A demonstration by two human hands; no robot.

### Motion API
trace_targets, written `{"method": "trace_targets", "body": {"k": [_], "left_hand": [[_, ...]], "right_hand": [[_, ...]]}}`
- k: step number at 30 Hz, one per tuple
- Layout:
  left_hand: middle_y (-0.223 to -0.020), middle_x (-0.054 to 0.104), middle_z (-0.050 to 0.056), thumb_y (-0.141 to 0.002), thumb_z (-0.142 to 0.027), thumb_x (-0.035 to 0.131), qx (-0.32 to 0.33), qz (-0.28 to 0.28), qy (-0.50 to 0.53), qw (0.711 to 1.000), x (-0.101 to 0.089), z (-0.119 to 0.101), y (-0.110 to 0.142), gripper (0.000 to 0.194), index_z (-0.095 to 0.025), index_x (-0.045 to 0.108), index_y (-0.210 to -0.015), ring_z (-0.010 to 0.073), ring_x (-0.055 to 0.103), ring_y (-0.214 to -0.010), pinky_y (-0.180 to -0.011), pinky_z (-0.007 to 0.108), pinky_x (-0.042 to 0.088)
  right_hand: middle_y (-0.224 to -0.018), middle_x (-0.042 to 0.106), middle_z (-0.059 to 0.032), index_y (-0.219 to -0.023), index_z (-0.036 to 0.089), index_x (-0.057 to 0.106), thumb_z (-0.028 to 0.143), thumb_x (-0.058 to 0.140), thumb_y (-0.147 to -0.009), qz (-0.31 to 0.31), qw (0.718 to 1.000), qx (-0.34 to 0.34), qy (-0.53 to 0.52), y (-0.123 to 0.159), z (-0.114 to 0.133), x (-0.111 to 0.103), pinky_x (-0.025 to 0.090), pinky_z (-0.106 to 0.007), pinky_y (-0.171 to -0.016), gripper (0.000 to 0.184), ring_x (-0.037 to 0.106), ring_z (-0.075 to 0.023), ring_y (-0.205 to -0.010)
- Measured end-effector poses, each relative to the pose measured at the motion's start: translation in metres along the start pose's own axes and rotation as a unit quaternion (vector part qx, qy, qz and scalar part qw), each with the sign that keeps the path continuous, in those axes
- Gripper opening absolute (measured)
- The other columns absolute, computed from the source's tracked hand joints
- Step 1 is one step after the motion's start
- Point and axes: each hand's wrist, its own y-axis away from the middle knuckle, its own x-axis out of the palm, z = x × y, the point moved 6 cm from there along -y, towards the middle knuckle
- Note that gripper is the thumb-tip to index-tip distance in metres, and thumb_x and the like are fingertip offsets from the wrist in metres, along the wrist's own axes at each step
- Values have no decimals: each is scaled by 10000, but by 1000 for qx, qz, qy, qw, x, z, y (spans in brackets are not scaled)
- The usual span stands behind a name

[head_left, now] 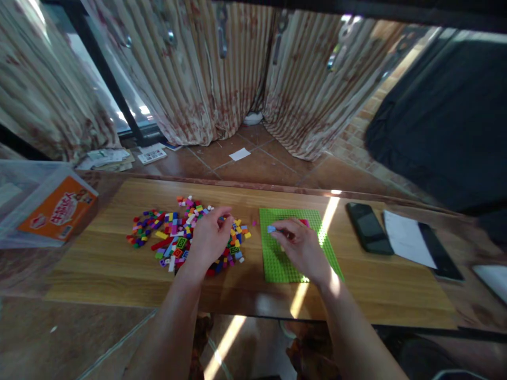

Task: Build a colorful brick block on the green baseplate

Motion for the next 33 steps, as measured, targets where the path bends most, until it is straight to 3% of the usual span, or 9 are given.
{"method": "trace_targets", "body": {"k": [4, 7, 14, 23, 29, 33], "left_hand": [[-1005, 731, 79, -864, -230, 532, 12, 6, 21, 1000, 11, -6, 1, 250, -147, 664, -1059, 186, 685, -864, -803, 304, 544], [-987, 733, 70, -865, -221, 526, 23, 17, 24, 999, 19, -14, 3, 239, -154, 666, -1047, 176, 684, -826, -783, 295, 541], [-940, 735, 66, -872, -226, 521, 34, 61, 22, 997, 34, -27, 5, 253, -149, 662, -1067, 165, 674, -769, -775, 297, 538], [-917, 735, 65, -868, -217, 521, 40, 51, 22, 998, 33, -29, 3, 245, -150, 664, -1056, 162, 672, -751, -779, 298, 540], [-955, 731, 66, -878, -222, 517, 47, 46, 11, 998, 30, -27, 5, 256, -162, 663, -1079, 171, 676, -802, -798, 308, 541], [-994, 727, 75, -881, -216, 521, 46, 42, 10, 998, 27, -26, 6, 253, -155, 663, -1081, 181, 674, -870, -844, 320, 535]], "right_hand": [[-902, 676, -22, -876, 227, 721, 300, 629, -840, -59, 996, 51, 43, 2, -35, -38, 505, -282, -671, 124, 622, -139, -712], [-892, 675, -20, -870, 229, 738, 317, 640, -826, -71, 993, 64, 75, 5, -54, -50, 510, -280, -649, 139, 634, -142, -708], [-932, 661, -37, -894, 245, 753, 342, 642, -818, -52, 995, 42, 77, 5, -62, -44, 533, -325, -768, 166, 650, -180, -845], [-973, 653, -41, -892, 247, 752, 361, 685, -769, -69, 994, 70, 57, 3, -67, -42, 539, -353, -805, 180, 645, -192, -882], [-1015, 687, -75, -984, 217, 727, 475, 630, -801, -108, 988, 82, 77, 2, -73, -51, 527, -402, -806, 331, 646, -228, -912], [-1077, 672, -128, -1117, 176, 683, 514, 541, -844, -91, 985, 133, 68, -1, -85, -42, 516, -417, -801, 457, 638, -252, -939]]}}
